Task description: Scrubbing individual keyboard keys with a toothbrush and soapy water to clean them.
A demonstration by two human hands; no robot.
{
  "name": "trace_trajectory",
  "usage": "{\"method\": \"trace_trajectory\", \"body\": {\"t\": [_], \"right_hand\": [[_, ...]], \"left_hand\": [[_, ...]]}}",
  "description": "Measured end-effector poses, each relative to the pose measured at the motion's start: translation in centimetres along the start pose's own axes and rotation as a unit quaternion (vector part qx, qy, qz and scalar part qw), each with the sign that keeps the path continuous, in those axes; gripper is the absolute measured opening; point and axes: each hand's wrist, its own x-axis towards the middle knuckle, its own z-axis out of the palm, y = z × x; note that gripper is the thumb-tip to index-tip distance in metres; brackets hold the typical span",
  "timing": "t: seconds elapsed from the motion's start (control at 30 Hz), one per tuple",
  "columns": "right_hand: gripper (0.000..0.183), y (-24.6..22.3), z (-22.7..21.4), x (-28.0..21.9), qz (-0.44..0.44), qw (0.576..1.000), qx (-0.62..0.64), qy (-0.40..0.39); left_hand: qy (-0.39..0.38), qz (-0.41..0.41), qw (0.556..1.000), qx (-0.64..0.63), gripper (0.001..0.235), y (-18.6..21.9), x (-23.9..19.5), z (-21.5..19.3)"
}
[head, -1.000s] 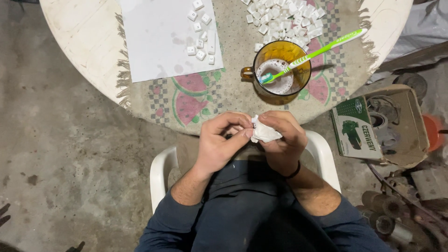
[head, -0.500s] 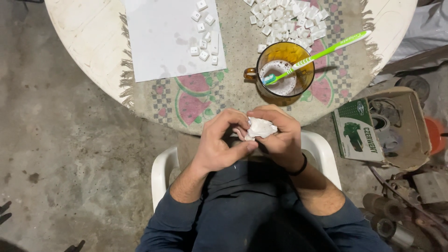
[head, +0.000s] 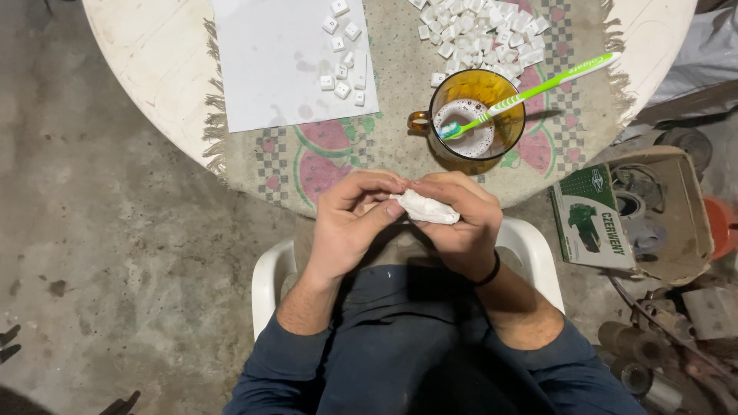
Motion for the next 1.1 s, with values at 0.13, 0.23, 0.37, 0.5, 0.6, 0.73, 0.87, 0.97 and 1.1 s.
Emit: {"method": "trace_trajectory", "body": {"t": [0.13,0.23,0.37,0.5,0.6,0.73,0.87,0.97,1.1], "right_hand": [[0.031,1.2,0.5,-0.9,0.06,0.99,0.128,-0.006],[0.033,2.7,0.6,-1.6,0.102,0.962,0.251,-0.031],[0.037,3.7,0.2,-1.8,0.112,0.944,0.305,-0.053],[0.035,1.3,-0.7,0.0,0.168,0.934,0.305,-0.077],[0.038,0.4,-1.1,0.5,0.203,0.907,0.357,-0.091],[0.04,1.8,-0.2,-0.9,0.191,0.889,0.412,-0.061],[0.033,2.4,1.4,-2.0,0.21,0.898,0.387,-0.022],[0.025,2.2,2.1,-1.9,0.196,0.894,0.403,0.001],[0.02,1.5,2.9,-1.7,0.127,0.898,0.422,0.022]], "left_hand": [[-0.001,0.011,0.995,0.101,0.014,0.6,-0.2,0.2],[-0.025,0.008,0.998,0.062,0.013,-0.2,-0.4,-0.4],[-0.045,-0.012,0.999,0.026,0.013,0.1,-0.2,-0.5],[0.019,0.016,0.992,0.127,0.014,0.9,0.2,0.2],[0.062,0.054,0.979,0.189,0.015,1.7,0.3,0.8],[0.068,0.14,0.953,0.258,0.015,2.6,0.2,1.7],[0.062,0.126,0.956,0.256,0.017,2.2,-0.5,1.6],[0.045,0.112,0.967,0.226,0.017,1.7,-0.7,1.2],[0.029,0.089,0.978,0.187,0.016,1.2,-0.7,0.6]]}}
